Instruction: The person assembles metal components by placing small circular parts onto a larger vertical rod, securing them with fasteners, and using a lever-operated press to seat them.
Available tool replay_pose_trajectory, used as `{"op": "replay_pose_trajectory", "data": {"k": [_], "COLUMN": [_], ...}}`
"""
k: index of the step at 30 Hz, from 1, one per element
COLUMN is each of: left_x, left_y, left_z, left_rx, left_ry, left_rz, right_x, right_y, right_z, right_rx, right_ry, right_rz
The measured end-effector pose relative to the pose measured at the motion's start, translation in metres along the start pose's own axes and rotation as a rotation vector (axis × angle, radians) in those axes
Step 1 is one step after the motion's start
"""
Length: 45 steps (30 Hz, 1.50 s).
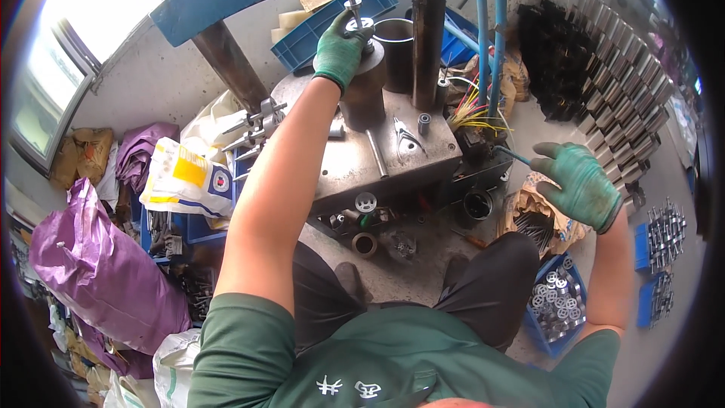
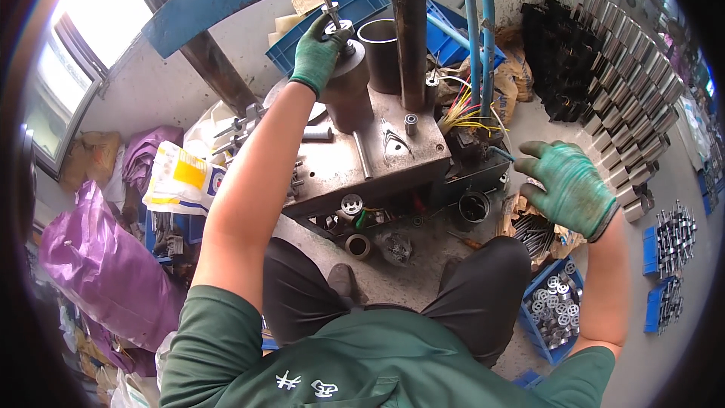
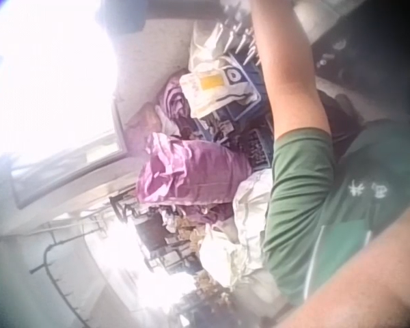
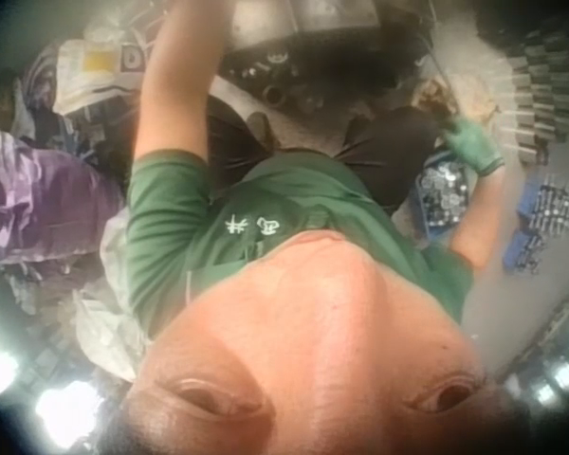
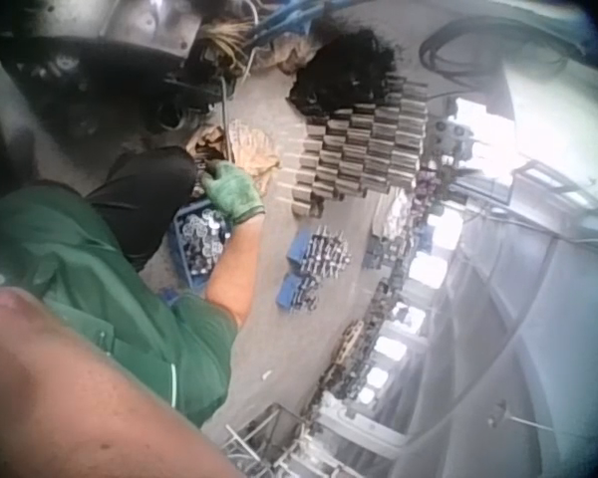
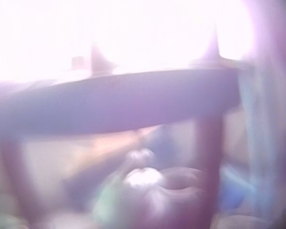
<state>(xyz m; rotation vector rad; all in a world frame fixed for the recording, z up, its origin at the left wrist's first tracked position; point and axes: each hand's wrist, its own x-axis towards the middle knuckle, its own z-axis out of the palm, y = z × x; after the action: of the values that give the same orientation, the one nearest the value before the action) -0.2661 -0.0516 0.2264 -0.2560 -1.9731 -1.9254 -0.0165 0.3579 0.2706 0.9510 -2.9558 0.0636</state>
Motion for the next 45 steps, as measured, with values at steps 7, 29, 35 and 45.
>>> {"op": "replay_pose_trajectory", "data": {"k": [7,29,35,45], "left_x": [0.002,0.005,0.007,0.013], "left_y": [-0.006,-0.005,-0.007,-0.017], "left_z": [0.012,0.007,0.005,0.000], "left_rx": [-0.028,-0.077,-0.045,0.030], "left_ry": [-0.048,-0.045,-0.042,-0.058], "left_rz": [-0.004,-0.049,-0.056,-0.032], "right_x": [-0.051,-0.066,-0.059,-0.060], "right_y": [0.031,0.002,0.000,0.002], "right_z": [0.018,0.037,0.024,0.028], "right_rx": [0.154,0.223,0.266,0.268], "right_ry": [-0.368,-0.352,-0.256,-0.274], "right_rz": [0.124,0.259,0.414,0.400]}}
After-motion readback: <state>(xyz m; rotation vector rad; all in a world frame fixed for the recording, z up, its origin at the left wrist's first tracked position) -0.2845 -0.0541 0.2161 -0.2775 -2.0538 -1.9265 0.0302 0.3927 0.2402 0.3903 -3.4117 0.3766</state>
